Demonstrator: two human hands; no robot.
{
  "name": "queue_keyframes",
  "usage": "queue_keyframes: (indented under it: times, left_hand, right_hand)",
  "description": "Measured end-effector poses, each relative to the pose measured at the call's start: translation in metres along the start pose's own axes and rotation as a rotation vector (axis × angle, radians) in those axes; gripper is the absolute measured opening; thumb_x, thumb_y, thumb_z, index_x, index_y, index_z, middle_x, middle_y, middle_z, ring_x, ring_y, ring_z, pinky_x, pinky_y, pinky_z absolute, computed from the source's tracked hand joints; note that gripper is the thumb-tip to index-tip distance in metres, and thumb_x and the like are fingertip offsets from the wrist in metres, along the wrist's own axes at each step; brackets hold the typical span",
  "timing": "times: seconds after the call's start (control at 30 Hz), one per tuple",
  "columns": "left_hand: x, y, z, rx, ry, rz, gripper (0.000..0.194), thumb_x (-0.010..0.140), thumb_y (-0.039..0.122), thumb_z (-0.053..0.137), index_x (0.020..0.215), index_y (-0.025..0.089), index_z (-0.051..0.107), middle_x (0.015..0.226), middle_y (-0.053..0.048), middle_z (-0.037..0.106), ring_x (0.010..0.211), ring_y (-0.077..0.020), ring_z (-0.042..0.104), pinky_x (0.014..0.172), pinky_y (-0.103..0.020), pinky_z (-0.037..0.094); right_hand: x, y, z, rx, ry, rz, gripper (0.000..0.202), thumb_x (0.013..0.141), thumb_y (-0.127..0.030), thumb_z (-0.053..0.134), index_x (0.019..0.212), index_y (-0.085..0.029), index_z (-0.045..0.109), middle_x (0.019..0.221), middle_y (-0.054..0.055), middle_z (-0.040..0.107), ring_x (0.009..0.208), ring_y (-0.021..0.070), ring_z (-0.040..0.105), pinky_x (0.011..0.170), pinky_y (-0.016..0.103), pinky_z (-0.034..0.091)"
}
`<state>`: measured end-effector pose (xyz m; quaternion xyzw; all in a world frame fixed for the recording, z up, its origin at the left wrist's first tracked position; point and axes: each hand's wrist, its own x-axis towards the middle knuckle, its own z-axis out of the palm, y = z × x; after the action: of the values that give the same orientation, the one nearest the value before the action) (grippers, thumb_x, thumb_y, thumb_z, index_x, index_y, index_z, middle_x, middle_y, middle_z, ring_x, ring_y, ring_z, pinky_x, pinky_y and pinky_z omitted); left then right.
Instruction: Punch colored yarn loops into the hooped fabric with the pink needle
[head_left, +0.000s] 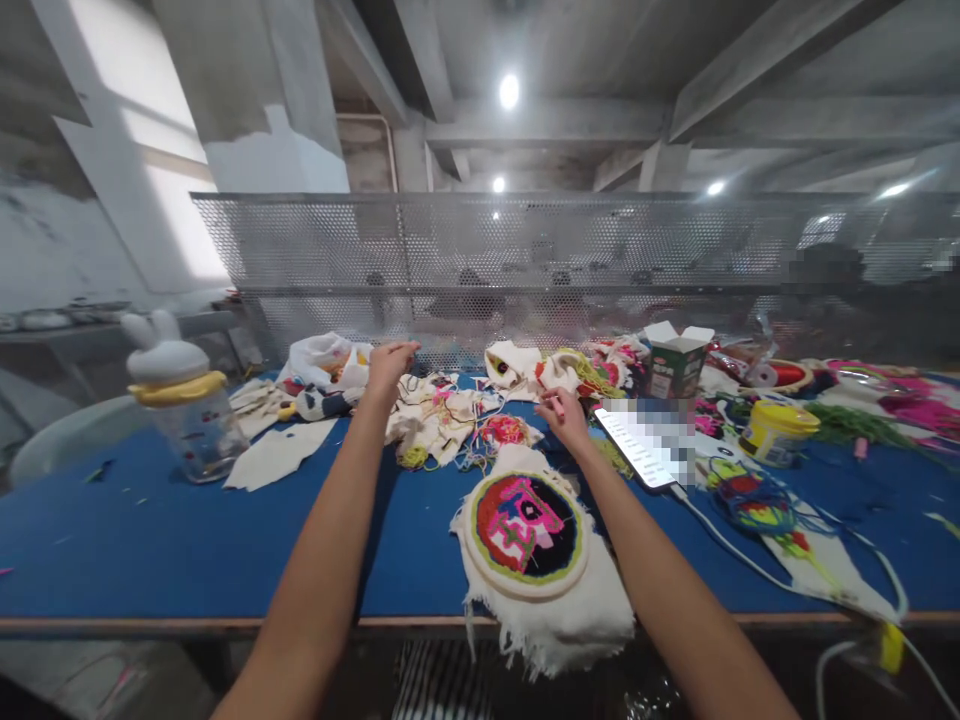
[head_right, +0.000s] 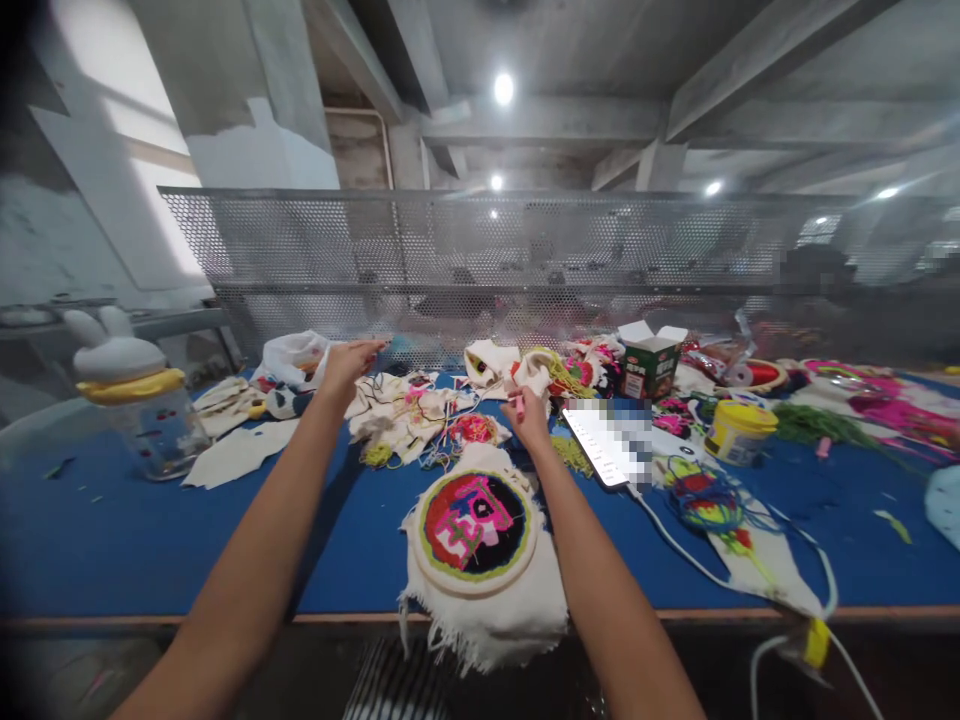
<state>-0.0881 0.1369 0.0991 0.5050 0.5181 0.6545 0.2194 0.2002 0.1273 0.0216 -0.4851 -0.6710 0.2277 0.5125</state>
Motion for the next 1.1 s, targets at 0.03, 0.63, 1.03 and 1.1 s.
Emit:
queue_keyframes:
  times: [0.03,0.63,1.03,1.1]
  left_hand:
    - [0.003,-0.002,-0.005,0.053,-0.031,-0.009,0.024,0.059,0.035,0.057,0.068,0.013,0.063,0.057,-0.001,0.057,0.052,-0.0103,0.047,0.047,-0.02,0.033]
    - [0.006,-0.018,0.086,0.365,-1.059,0.009,0.019,0.054,0.031,0.069,0.058,0.014,0.062,0.061,0.001,0.061,0.064,-0.0147,0.055,0.061,-0.024,0.041]
    - [0.043,0.029,-0.04,-0.006,-0.356,0.113,0.022,0.071,0.038,0.056,0.07,0.016,0.05,0.054,0.004,0.044,0.044,-0.006,0.041,0.044,-0.017,0.034]
    - [0.038,0.038,-0.051,0.019,-0.215,0.11,0.019,0.075,0.032,0.05,0.065,0.017,0.046,0.051,0.005,0.04,0.04,-0.0046,0.033,0.039,-0.016,0.026]
  right_hand:
    - [-0.002,0.002,0.004,-0.054,-0.031,-0.006,0.022,0.085,-0.028,0.053,0.1,-0.012,0.056,0.095,0.005,0.059,0.081,0.0148,0.058,0.072,0.034,0.049]
    - [0.083,-0.066,0.008,0.133,-0.095,-0.15,0.024,0.075,-0.036,0.061,0.082,-0.015,0.053,0.069,-0.003,0.056,0.063,0.0098,0.056,0.059,0.024,0.047]
    - [0.096,-0.048,-0.035,0.169,0.07,-0.093,0.027,0.057,-0.033,0.068,0.07,-0.017,0.05,0.06,-0.004,0.051,0.052,0.0084,0.047,0.05,0.021,0.038]
    - [0.096,-0.049,-0.035,0.134,0.065,-0.085,0.026,0.059,-0.032,0.068,0.071,-0.017,0.05,0.061,-0.004,0.052,0.052,0.0083,0.048,0.05,0.021,0.038]
